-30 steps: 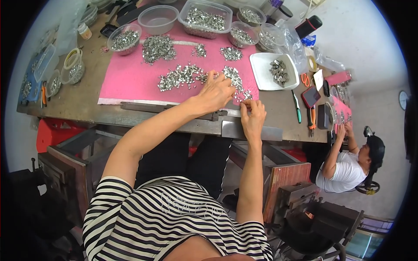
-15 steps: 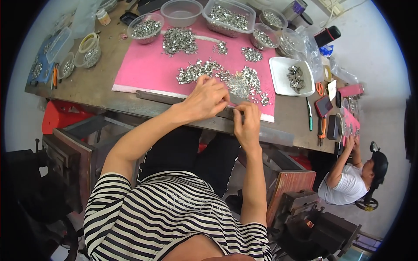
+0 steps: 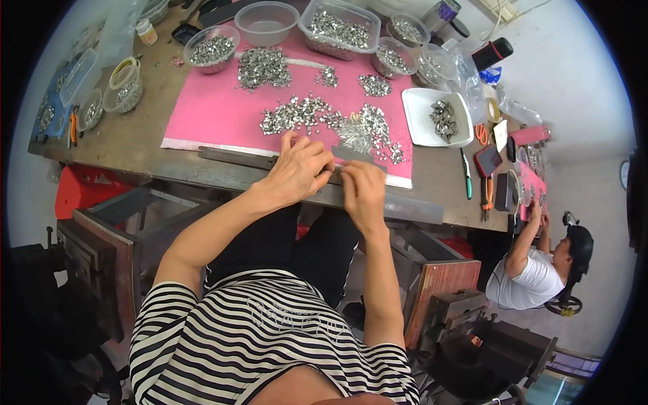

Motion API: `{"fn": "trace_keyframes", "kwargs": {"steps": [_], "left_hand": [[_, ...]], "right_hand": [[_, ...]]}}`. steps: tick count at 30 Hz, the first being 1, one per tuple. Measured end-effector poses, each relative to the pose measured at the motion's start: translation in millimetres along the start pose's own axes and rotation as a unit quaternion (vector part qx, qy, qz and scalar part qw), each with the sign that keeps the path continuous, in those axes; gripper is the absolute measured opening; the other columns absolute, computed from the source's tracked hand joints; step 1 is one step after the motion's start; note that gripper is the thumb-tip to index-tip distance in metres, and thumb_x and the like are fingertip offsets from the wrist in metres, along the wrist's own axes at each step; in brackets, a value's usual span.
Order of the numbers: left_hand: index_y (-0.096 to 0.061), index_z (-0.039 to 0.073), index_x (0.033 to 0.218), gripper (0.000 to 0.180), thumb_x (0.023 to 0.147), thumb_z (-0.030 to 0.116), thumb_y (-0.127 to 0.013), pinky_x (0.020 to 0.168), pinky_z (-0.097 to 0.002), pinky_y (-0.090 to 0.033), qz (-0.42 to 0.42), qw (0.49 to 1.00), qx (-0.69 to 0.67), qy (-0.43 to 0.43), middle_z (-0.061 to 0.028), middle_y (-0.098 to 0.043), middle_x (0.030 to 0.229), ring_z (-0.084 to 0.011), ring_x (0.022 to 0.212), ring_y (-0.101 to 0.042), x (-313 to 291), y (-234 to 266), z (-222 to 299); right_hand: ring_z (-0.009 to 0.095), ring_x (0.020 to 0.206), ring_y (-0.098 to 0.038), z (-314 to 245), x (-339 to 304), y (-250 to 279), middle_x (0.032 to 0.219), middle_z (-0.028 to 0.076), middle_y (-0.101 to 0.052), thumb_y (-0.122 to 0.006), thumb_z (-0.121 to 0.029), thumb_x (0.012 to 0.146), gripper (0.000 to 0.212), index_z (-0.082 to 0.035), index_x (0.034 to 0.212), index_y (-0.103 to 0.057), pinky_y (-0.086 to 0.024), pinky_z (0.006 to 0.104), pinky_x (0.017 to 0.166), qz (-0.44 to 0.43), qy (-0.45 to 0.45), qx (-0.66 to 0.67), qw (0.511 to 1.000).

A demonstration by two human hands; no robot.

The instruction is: Sorting and inspecting small metal star-shaped components on a workbench.

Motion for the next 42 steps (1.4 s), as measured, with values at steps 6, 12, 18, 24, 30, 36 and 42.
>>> {"fn": "trace_keyframes", "kwargs": {"steps": [6, 12, 18, 24, 30, 36, 42], "left_hand": [[-0.069, 0.011, 0.098, 0.012, 0.086, 0.013, -0.071, 0.109, -0.0530, -0.029, -0.002, 0.999, -0.039, 0.033, -0.0031, -0.063, 0.095, -0.0234, 0.096, -0.057, -4, 2, -4], [-0.068, 0.010, 0.100, 0.013, 0.088, 0.006, -0.067, 0.111, -0.0561, -0.028, 0.100, 0.992, -0.068, 0.047, -0.0036, -0.064, 0.093, -0.0237, 0.093, -0.060, -8, 12, 0], [-0.069, 0.011, 0.101, 0.013, 0.088, 0.010, -0.070, 0.111, -0.0557, -0.029, 0.130, 0.991, -0.019, 0.018, -0.0024, -0.064, 0.093, -0.0226, 0.094, -0.060, -14, 10, 9], [-0.069, 0.012, 0.103, 0.023, 0.087, 0.027, -0.076, 0.108, -0.0559, -0.031, 0.128, 0.990, 0.053, 0.032, -0.0015, -0.063, 0.096, -0.0221, 0.098, -0.058, -11, -5, 10], [-0.069, 0.011, 0.107, 0.027, 0.087, 0.027, -0.076, 0.108, -0.0542, -0.034, 0.144, 0.988, 0.053, 0.010, -0.0030, -0.063, 0.098, -0.0228, 0.100, -0.058, -15, -8, 10], [-0.069, 0.009, 0.108, 0.021, 0.088, 0.016, -0.073, 0.107, -0.0519, -0.037, 0.169, 0.985, 0.024, 0.007, -0.0042, -0.064, 0.098, -0.0241, 0.099, -0.060, -17, -2, 11], [-0.067, 0.006, 0.110, 0.020, 0.091, 0.000, -0.064, 0.105, -0.0502, -0.040, 0.248, 0.967, -0.051, -0.005, -0.0072, -0.065, 0.100, -0.0274, 0.096, -0.061, -19, 7, 8]], "right_hand": [[0.031, 0.089, -0.059, 67, -10, 25, 0.090, 0.010, -0.062, -0.068, -0.011, 0.092, 0.006, -0.005, 0.093, -0.067, -0.042, 0.0441, 0.080, 0.043, -0.175, -0.176, 0.968], [0.030, 0.089, -0.059, 82, -9, 15, 0.090, 0.009, -0.062, -0.073, -0.016, 0.088, 0.011, -0.006, 0.088, -0.067, -0.042, 0.0438, 0.081, 0.016, -0.194, -0.253, 0.948], [0.030, 0.086, -0.060, 92, -5, 20, 0.085, 0.009, -0.063, -0.071, -0.013, 0.087, 0.009, -0.006, 0.085, -0.067, -0.044, 0.0445, 0.080, -0.002, -0.228, -0.239, 0.944], [0.028, 0.083, -0.062, 98, -12, 25, 0.084, 0.008, -0.065, -0.072, -0.012, 0.088, 0.008, -0.005, 0.088, -0.068, -0.044, 0.0433, 0.078, 0.020, -0.283, -0.084, 0.955], [0.026, 0.081, -0.060, 94, -12, 21, 0.082, 0.007, -0.063, -0.072, -0.012, 0.087, 0.007, -0.006, 0.088, -0.069, -0.042, 0.0421, 0.077, 0.033, -0.260, -0.115, 0.958], [0.026, 0.083, -0.059, 86, -10, 16, 0.084, 0.007, -0.060, -0.072, -0.009, 0.085, 0.005, -0.007, 0.088, -0.068, -0.041, 0.0419, 0.078, 0.037, -0.179, -0.182, 0.966], [0.028, 0.083, -0.059, 87, -2, 19, 0.085, 0.008, -0.060, -0.070, -0.008, 0.086, 0.007, -0.005, 0.091, -0.065, -0.041, 0.0422, 0.079, 0.005, -0.129, -0.168, 0.977]]}}
Point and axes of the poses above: each hand's wrist, its own x-axis towards the middle knuckle, its own y-axis out of the back of the hand, z = x × y, the point moved 6 cm from there along x, towards the middle knuckle
